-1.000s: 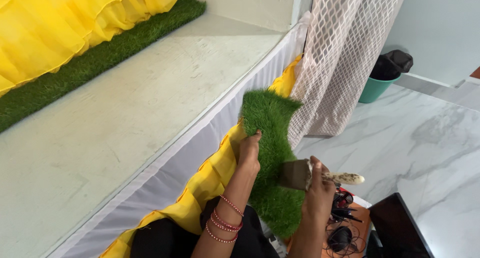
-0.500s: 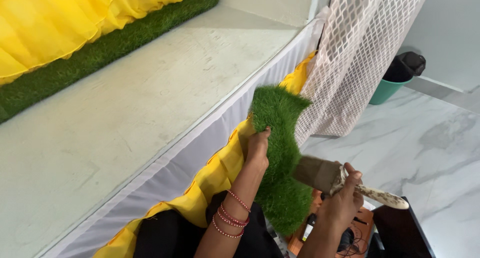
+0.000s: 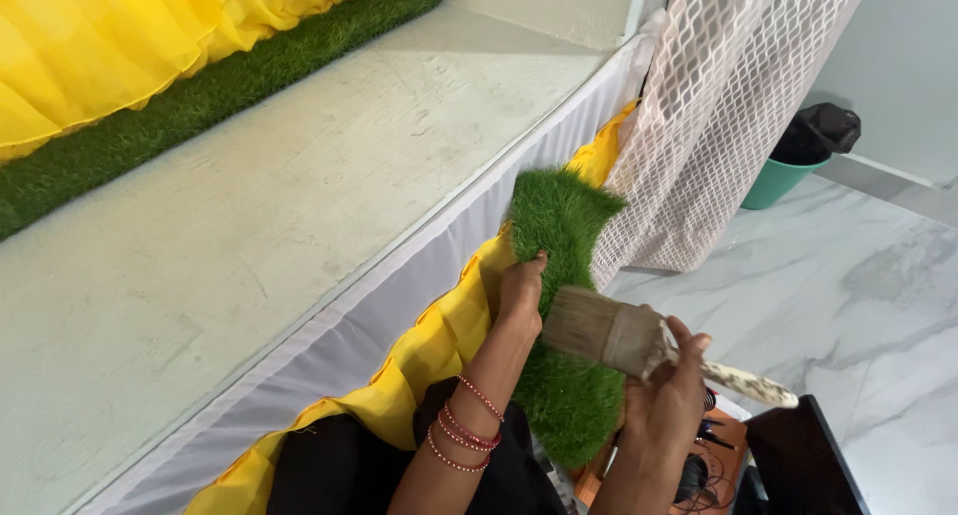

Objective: The person applies adhesive to the back of a piece of artificial grass using a brush, then places and smooths it onto a white platform. Afterward, the person wipes a small monitor with a cloth.

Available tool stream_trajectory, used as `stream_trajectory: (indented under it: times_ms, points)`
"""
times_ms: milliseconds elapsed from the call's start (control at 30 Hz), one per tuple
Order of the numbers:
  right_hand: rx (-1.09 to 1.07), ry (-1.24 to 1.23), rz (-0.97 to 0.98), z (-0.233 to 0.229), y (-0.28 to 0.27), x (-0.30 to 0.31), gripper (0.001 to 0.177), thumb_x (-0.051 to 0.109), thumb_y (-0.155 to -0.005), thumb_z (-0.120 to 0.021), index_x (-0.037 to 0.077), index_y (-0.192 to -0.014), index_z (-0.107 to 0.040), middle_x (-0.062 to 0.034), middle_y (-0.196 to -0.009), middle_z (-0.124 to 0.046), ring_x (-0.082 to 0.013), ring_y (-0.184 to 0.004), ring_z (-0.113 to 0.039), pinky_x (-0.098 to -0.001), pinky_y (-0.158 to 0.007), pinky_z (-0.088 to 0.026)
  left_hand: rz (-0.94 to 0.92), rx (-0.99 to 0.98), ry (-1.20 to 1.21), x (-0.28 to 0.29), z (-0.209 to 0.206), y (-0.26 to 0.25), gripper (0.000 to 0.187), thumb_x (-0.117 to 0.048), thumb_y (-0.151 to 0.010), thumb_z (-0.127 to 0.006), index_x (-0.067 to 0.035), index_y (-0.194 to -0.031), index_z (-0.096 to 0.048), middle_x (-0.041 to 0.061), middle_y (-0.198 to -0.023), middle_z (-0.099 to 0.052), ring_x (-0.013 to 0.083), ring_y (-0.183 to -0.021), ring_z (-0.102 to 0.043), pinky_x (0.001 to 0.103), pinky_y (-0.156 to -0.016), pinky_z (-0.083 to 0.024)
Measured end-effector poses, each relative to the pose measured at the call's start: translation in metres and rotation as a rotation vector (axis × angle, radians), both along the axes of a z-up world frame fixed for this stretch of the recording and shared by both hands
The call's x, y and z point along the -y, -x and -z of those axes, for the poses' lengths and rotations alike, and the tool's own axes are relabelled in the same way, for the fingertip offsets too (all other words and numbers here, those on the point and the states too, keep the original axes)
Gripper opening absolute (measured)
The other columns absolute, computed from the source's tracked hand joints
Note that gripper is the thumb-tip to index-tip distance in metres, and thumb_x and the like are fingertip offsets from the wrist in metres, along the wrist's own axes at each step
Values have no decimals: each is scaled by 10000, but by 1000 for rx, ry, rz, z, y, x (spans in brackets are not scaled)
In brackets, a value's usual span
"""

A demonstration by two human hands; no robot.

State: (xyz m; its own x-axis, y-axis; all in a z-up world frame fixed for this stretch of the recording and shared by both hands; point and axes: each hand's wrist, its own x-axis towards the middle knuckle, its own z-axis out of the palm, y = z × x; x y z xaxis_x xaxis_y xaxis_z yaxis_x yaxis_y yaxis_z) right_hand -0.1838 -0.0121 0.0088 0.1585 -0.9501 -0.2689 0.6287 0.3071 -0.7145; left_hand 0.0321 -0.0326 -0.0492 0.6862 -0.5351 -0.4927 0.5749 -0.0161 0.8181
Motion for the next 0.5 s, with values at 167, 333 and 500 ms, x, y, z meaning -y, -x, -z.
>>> stream_trajectory:
  times_ms: [167, 333, 500]
  points:
    - [-73, -30, 177, 10, 13, 7, 484, 408, -1061, -492, -32, -1230, -601, -228, -1234, -673, -259, -1136, -721, -411, -1013, -596, -9, 20, 59, 6, 5, -1, 595, -308, -950, -644, 3, -1441, -514, 187, -1595, -435, 296, -1512, -334, 557, -1224, -201]
    - [-346, 88, 246, 37, 9, 29, 434, 296, -892, -758, -61, -1113, -648, -163, -1129, -735, -260, -962, -766, -377, -956, -647, 19, 21, 21, 9, 5, 2, 578, -322, -947, -641, -4, -1421, -551, 186, -1573, -451, 288, -1497, -343, 552, -1217, -203]
    - [-902, 240, -276, 35, -16, 19, 459, 374, -860, -773, 47, -1183, -770, -166, -1026, -785, -251, -811, -763, -402, -812, -608, 79, 103, 54, 5, -1, 13, 625, -336, -886, -698, -24, -1403, -537, 199, -1537, -493, 299, -1467, -391, 538, -1205, -243]
